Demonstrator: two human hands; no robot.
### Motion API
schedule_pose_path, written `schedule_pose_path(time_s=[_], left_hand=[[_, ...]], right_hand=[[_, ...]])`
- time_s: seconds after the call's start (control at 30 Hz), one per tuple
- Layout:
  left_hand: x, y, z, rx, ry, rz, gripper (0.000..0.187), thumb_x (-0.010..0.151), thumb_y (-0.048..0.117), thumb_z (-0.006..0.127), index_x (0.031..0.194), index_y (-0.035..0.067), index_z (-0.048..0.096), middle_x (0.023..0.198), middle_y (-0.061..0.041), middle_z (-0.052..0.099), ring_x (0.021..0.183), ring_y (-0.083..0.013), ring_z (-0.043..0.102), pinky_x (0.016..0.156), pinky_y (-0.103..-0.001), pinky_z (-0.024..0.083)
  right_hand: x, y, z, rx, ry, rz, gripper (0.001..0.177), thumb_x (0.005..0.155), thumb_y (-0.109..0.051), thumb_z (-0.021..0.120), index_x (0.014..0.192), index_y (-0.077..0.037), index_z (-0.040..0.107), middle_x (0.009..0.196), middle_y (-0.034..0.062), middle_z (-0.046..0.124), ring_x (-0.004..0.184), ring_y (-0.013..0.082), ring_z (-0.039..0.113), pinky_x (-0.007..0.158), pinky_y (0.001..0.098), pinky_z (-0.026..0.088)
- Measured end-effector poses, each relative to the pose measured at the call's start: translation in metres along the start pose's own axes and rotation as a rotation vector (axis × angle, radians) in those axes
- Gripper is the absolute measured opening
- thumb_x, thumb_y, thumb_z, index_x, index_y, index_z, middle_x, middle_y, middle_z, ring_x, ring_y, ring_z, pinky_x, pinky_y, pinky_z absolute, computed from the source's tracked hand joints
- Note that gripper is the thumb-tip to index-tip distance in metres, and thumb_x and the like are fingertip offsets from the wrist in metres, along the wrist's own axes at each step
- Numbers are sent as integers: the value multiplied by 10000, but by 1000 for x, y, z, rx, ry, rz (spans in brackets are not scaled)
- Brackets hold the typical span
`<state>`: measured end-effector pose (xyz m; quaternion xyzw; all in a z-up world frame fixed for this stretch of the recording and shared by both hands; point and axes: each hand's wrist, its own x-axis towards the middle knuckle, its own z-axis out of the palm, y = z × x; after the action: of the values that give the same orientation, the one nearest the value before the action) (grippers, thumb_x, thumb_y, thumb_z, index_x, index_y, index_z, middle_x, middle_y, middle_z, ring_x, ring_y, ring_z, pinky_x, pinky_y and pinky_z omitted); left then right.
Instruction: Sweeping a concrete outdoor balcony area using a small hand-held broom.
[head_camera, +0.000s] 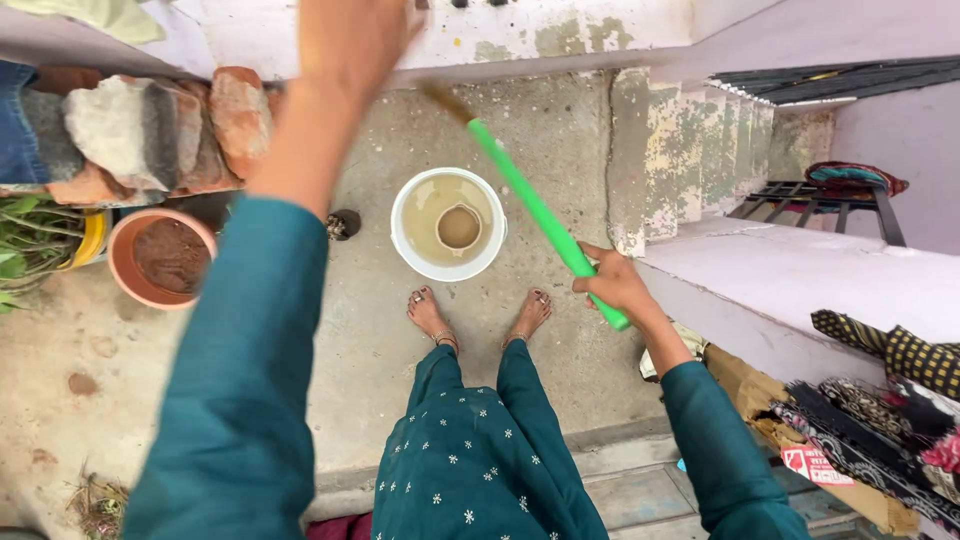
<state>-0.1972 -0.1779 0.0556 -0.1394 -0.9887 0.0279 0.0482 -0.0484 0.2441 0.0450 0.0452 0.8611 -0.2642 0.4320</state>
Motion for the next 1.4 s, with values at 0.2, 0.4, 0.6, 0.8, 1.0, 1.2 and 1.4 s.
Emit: schedule_pose_path(time_s=[0.2, 0.4, 0.6, 0.8, 1.0, 1.2, 1.4], left_hand=[[-58, 131, -14, -4, -179, -1, 909, 827, 575, 728, 1646, 389, 380, 1753, -86, 10, 1596, -331, 14, 1197, -705, 44], [-114, 214, 15, -328, -441, -240, 753, 820, 553, 740, 1496, 319, 506, 1711, -116, 13, 1572, -358, 18, 1173, -747, 4], [-142, 257, 25, -528, -531, -442, 742, 815, 488, 771, 1478, 287, 506, 1696, -125, 38, 1564, -371, 32, 1164, -753, 0], [-153, 269, 31, -575, -546, -560, 741, 822, 453, 781, 1485, 281, 500, 1690, -130, 46, 1563, -378, 47, 1157, -761, 15], [-152, 269, 24, -578, -487, -695, 768, 836, 429, 777, 1508, 263, 445, 1700, -153, 27, 1564, -415, 15, 1169, -752, 27], [-154, 277, 20, -618, -384, -801, 841, 860, 411, 767, 1577, 244, 361, 1688, -165, 20, 1550, -437, -11, 1159, -747, 35], [-172, 286, 23, -640, -450, -849, 818, 876, 433, 751, 1569, 254, 353, 1694, -151, 4, 1554, -428, -18, 1175, -744, 37]], right_hand=[[35, 81, -15, 943, 171, 165, 549, 793, 76, 643, 1321, 129, 507, 857, 189, 665, 529, 215, 614, 447, 325, 510], [118, 114, -35, 1201, 299, 186, 447, 833, 60, 641, 1263, 97, 529, 818, 147, 636, 533, 191, 607, 436, 299, 526], [131, 96, -14, 817, 108, 183, 667, 764, 66, 696, 1405, 23, 520, 849, 164, 672, 504, 200, 617, 425, 328, 537], [59, 77, -25, 141, -36, -43, 853, 739, -17, 770, 1533, -53, 459, 907, 236, 757, 556, 200, 688, 550, 297, 547], [44, 91, -32, 527, 3, 52, 760, 729, 27, 713, 1461, -3, 512, 822, 157, 710, 510, 198, 630, 474, 320, 519], [127, 126, 14, 952, 122, 179, 386, 787, 59, 684, 1161, 104, 597, 748, 134, 626, 480, 222, 599, 412, 354, 507], [112, 56, 4, 699, -132, 169, 454, 780, 35, 702, 1224, 33, 603, 757, 121, 656, 502, 191, 612, 425, 337, 503]])
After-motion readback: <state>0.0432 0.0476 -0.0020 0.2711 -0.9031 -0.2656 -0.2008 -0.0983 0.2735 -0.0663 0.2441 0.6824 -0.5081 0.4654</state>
